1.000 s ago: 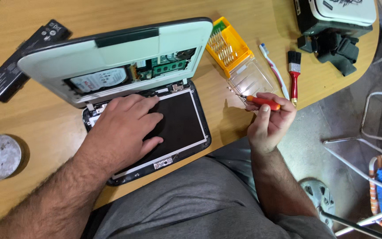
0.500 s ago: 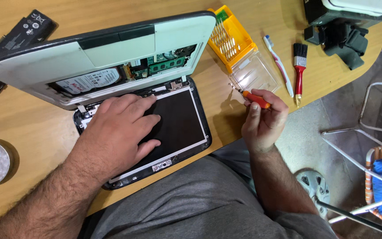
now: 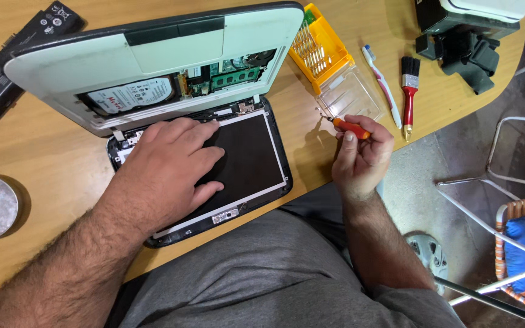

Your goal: The person removes the old laptop screen, cleans the new screen with a brush, and installs it into the laptop. They connect the ribbon cable, align the screen, and secure it with screws using a screwdriver.

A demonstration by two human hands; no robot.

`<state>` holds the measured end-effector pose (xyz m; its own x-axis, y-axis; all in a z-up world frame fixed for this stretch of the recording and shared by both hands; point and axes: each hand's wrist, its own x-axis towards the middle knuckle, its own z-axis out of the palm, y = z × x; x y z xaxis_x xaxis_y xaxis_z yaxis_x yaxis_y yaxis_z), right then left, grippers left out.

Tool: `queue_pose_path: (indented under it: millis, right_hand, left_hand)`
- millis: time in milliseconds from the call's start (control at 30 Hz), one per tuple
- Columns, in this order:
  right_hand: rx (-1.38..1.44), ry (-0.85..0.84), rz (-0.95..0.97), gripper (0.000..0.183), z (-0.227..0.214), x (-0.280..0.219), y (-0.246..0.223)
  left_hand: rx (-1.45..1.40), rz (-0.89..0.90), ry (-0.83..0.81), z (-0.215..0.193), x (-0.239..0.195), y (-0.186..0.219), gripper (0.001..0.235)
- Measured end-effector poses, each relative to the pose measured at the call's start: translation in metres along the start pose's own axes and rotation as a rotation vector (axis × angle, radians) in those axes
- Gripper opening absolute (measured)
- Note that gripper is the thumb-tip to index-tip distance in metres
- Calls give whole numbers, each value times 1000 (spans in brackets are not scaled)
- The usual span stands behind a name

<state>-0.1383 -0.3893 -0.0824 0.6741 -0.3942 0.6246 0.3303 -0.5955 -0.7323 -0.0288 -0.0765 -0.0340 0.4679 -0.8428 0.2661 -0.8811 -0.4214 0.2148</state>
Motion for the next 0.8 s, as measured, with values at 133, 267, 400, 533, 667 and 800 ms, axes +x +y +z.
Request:
queue_pose_path:
  millis: [133,267,400,533,667,800]
  right_hand:
    - [29,-2,-9,22,0,0,-7]
    - [85,51,-39,19,-3,-3,4]
    - [112,108,5,18,-6,0,9]
    - [140,82,-7,17,-9,0,12]
    - [77,68,-41,21,-6,6,4]
    - [79,64,-9,24,-3,7,-3]
  left_hand:
    - [17,-1,-24,1,1,0,50]
    - [21,1,-11,1,0,1,51]
    - [2,5,-9,2,-1,1,50]
    - [7,4,-27,3,-1,0,49]
    - [7,5,-12,1,0,1,49]
    - [34,10,-11,2,0,1,50]
